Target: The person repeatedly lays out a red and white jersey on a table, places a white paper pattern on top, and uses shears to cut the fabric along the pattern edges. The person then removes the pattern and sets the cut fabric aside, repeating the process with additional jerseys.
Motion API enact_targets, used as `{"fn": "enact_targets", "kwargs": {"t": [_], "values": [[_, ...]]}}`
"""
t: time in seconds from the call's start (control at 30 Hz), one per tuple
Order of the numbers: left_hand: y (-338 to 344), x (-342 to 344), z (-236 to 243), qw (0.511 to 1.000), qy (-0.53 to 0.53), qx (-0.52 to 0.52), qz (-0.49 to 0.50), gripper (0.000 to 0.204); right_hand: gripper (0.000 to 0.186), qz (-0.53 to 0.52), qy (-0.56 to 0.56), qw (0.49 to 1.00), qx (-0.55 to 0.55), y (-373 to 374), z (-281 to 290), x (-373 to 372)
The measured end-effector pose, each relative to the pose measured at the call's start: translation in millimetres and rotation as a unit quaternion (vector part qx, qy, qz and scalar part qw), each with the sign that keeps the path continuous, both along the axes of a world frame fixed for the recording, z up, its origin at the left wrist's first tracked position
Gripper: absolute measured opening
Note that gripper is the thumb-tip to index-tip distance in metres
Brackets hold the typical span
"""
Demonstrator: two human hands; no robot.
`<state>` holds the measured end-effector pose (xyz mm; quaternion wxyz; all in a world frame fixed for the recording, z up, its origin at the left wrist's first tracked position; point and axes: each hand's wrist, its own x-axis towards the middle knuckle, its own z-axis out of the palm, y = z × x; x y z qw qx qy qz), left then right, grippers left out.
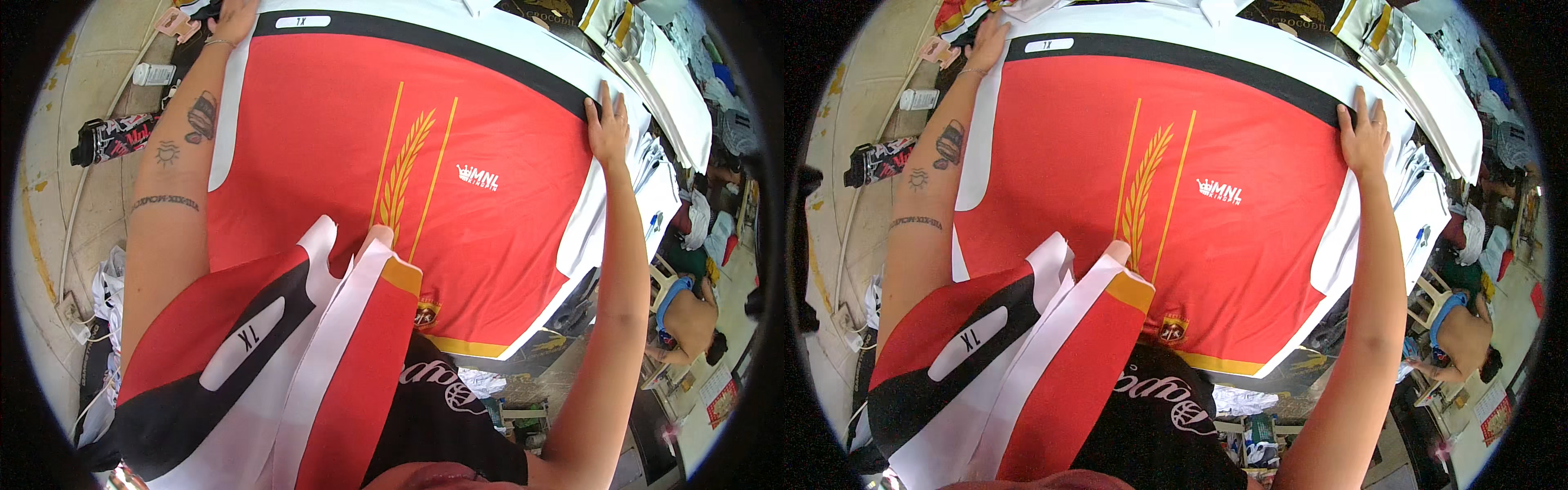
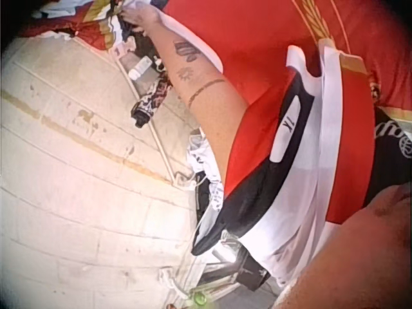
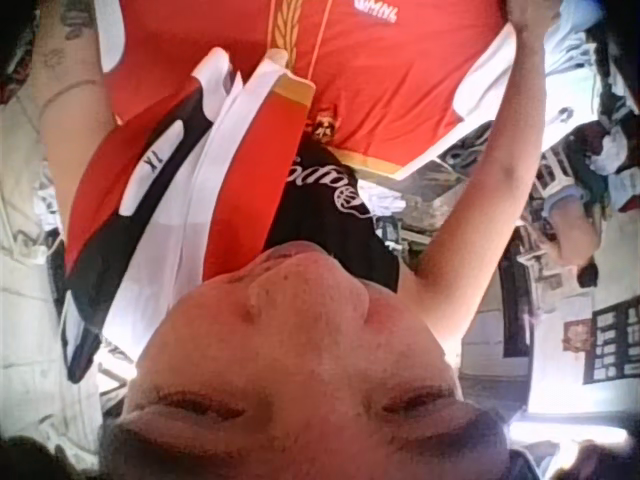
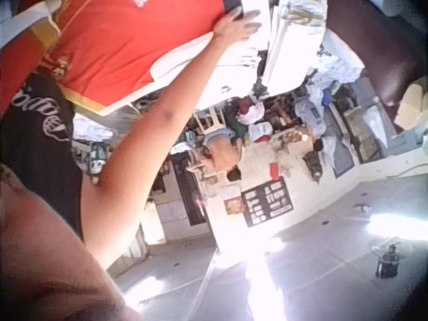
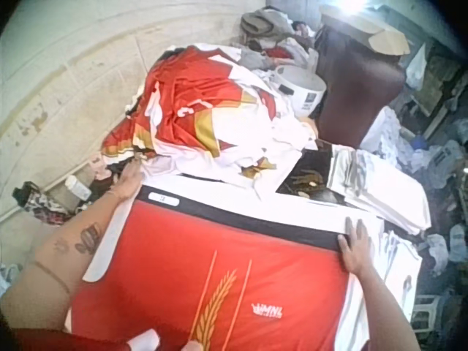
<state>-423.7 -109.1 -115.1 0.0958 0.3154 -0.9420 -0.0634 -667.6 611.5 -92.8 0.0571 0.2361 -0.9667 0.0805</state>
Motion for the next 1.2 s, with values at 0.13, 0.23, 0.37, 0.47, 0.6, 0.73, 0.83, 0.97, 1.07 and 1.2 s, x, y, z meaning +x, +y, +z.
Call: {"fn": "enact_targets", "kwargs": {"t": [0.13,0.23,0.37,0.47,0.6,0.73,0.83,0.97,1.07,1.2], "values": [[3.8,58.2,25.9,0.995,0.073,-0.053,-0.05,0.048,0.06,0.083,0.023,0.991,-0.102,33.4,37.4,47.7],[50.4,145.9,44.5,0.994,-0.046,0.094,0.037,0.048,0.048,0.042,-0.025,0.995,-0.086,77.3,52.5,139.9],[142.2,314.3,71.6,0.992,0.126,0.002,0.013,0.052,0.04,-0.025,-0.008,0.996,-0.087,151.9,60.8,302.4],[188.4,414.9,64.9,0.976,-0.031,0.057,0.207,0.051,0.051,-0.104,-0.036,0.993,-0.036,207.0,63.5,391.9],[180.7,466.8,37.9,0.98,-0.092,0.036,0.174,0.061,0.058,-0.044,-0.06,0.997,0.011,256.5,68.0,410.3],[181.1,482.8,28.1,0.988,0.026,0.025,0.153,0.059,0.052,-0.103,-0.042,0.993,-0.025,265.8,75.1,408.5],[212.7,499.1,31.6,0.972,-0.148,0.043,0.178,0.056,0.061,0.026,-0.065,0.995,-0.071,258.6,77.6,455.7],[246.6,511.9,33.8,0.986,-0.044,0.004,0.161,0.055,0.063,0.001,-0.147,0.987,0.06,254.7,75.2,505.5],[249.6,515.3,27.5,0.983,-0.028,-0.01,0.182,0.056,0.062,-0.021,-0.076,0.997,-0.018,243.7,67.9,472.6],[241.6,494.3,36.9,0.956,-0.076,0.044,0.28,0.058,0.07,-0.008,-0.025,0.995,-0.097,214.2,59.1,391.2]]}}
